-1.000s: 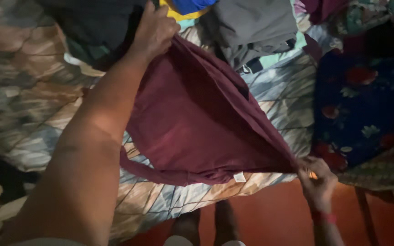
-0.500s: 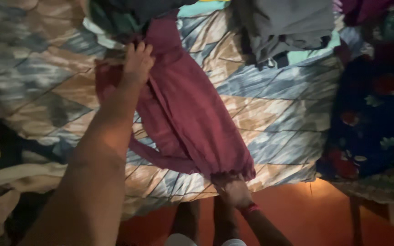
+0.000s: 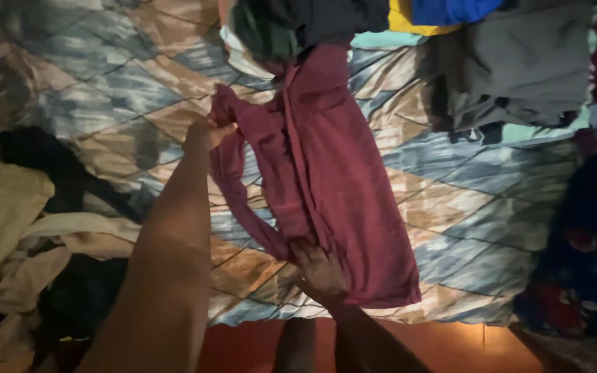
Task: The person folds clothes on a bed by hand, picking up items like a maroon shirt, a beige garment, and black pants one by one, smoothing them out, folding them into rectangular shapes, and stacking them into piles.
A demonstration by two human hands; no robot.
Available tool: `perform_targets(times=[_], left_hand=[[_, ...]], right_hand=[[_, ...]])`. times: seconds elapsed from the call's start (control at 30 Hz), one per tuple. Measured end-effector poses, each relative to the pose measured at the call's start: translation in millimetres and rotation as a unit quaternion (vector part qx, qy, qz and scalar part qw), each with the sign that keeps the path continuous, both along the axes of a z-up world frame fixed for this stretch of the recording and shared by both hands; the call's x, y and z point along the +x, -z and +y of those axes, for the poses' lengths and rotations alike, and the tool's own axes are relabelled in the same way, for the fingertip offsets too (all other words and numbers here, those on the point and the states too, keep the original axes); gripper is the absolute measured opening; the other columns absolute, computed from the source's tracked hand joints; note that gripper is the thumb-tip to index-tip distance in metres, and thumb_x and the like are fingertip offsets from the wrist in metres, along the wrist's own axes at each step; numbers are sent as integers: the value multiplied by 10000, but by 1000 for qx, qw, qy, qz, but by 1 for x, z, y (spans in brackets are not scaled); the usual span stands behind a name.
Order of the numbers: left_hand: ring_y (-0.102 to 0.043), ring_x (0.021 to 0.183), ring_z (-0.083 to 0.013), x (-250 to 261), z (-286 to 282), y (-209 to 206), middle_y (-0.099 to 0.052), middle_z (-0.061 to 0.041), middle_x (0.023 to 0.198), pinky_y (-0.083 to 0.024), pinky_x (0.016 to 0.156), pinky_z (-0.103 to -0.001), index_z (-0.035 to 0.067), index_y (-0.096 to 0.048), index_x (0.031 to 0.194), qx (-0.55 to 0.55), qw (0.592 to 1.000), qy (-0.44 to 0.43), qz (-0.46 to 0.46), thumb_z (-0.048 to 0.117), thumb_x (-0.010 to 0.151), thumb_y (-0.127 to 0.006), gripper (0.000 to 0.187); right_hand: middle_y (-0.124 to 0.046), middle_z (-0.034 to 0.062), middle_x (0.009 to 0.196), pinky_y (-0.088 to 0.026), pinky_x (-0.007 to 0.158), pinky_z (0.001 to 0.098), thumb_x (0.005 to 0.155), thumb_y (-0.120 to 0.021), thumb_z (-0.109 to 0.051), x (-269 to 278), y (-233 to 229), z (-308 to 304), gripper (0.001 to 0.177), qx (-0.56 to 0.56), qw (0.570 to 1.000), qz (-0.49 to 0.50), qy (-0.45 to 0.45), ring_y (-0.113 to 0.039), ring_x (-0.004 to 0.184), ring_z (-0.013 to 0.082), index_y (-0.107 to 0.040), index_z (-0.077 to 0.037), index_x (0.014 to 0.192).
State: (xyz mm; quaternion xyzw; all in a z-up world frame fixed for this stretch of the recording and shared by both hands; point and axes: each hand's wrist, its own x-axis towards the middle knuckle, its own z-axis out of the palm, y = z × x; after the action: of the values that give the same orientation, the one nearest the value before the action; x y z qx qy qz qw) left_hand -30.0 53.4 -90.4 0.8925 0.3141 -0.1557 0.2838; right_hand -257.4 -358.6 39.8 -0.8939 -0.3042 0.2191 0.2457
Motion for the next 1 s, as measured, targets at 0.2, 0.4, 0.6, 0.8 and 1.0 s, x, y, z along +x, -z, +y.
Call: perform_targets(times=[0.2,0.4,0.6,0.8,1.0], left_hand=[[-714,959,-372,-19,-15,-24,-751,-163,1024,-563,825,-504,104,-753,1048,69,993,15,-94,599,719,-833,599],[-690,805,-436,10,-53,-95,-709,-203,871,-529,687,-545,113,-755,913,214,955,-51,-198,553,896,-696,445],[-676,868,-434,75,-91,-145,-696,-221,919,-497,739,-542,48,-671,977,135,921,-39,-365,364,1016,-565,336],[-671,895,-460,153,-156,-186,-696,-244,935,-503,767,-557,61,-643,1012,77,880,-70,-463,346,995,-561,297],[-672,975,-466,153,-190,-190,-723,-207,1003,-509,817,-595,101,-622,1113,37,949,-61,-307,403,1005,-539,330]], right_hand=[[-528,53,1483,-380,1157,586,1007,-538,-234,-17,37,18,519,-157,986,57,-28,-480,1419,294,-504,-186,1523],[-264,170,1636,-177,1159,621,823,-686,-459,23,-25,22,823,-35,988,-150,-10,-195,1520,301,-386,-224,1552],[-159,151,1717,-66,1222,599,715,-731,-568,48,-43,38,1147,-128,991,42,-20,-134,1550,278,-177,-142,1624],[-361,182,1606,-186,1232,546,898,-616,-247,31,34,14,862,-181,959,-217,-9,-342,1493,272,-237,-323,1669],[-379,248,1590,-200,1186,594,890,-589,-184,53,13,-45,806,-38,998,-21,-56,-319,1468,427,-246,-155,1619]])
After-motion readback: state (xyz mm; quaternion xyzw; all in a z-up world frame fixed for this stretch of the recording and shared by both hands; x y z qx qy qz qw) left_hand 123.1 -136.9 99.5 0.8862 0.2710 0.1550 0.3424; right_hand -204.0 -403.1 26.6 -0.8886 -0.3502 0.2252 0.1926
